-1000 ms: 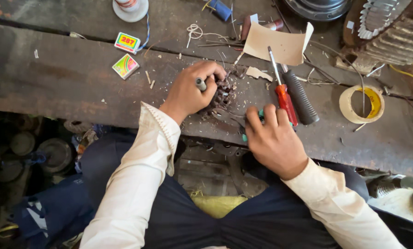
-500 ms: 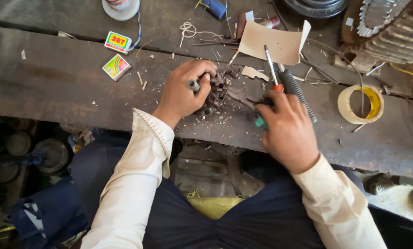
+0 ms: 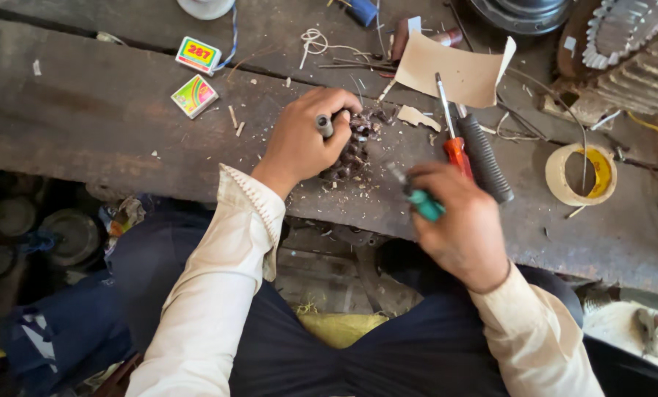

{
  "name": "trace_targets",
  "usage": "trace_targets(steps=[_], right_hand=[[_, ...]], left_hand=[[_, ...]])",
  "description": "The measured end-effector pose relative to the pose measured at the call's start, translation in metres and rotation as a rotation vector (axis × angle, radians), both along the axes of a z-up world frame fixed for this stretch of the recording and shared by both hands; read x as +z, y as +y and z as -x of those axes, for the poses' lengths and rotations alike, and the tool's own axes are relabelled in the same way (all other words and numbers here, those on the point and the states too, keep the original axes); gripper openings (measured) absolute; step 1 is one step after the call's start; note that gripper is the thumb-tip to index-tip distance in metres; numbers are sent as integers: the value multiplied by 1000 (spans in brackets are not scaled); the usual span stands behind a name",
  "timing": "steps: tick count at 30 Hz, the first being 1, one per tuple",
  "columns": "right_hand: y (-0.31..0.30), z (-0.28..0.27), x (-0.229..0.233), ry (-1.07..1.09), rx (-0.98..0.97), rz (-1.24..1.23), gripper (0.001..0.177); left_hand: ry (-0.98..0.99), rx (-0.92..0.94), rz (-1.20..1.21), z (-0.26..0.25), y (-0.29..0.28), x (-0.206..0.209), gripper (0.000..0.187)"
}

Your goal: The person uses pliers and a screwdriver to remove copper windings and debris from a cylindrical electrical component. They repeatedly pull and twist the wires, occasionally using the screwdriver to pry at the material, and rotate the component to access different sides.

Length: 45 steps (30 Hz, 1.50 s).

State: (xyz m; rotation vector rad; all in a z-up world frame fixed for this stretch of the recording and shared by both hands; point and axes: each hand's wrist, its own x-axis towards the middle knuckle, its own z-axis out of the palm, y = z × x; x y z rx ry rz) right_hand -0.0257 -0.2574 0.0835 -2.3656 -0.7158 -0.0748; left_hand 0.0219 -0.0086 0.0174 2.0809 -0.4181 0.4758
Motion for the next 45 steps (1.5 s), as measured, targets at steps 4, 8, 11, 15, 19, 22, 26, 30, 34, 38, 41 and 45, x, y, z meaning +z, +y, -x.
trace_targets(steps=[4,8,11,15,19,22,26,30,34,38,41,45], right_hand=[[-2,0,2,-38,-71,-94,24],[3,-5,-7,86,-126,238,31],[-3,2,1,-179,-56,32,51],[4,7,6,-261,-46,53,48],[8,4,9,-256,-47,270,55],[4,6,11,-297,-22,76,53],[13,-5,2,-160,-9,279,66],[7,4,11,-294,-45,121,56],[15,3,7,-264,9,259,63],[13,13,12,-403,-61,166,62],[19,3,3,-218,-75,435,62],[12,-1,1,-239,-93,216,59]], left_hand=[[8,2,-3,3,1,-1,11],[3,-2,-8,0,0,1,11],[2,-4,6,2,0,0,11],[-11,-3,-2,2,1,0,13],[-3,-3,6,1,0,2,10],[-13,-2,-4,0,1,1,11],[4,0,-34,3,0,4,13],[-7,-8,-7,0,1,2,13],[-44,-2,-51,4,-2,1,16],[33,28,-14,2,-1,2,16],[-16,22,-37,-2,-1,0,15],[21,23,-14,1,-1,4,18]])
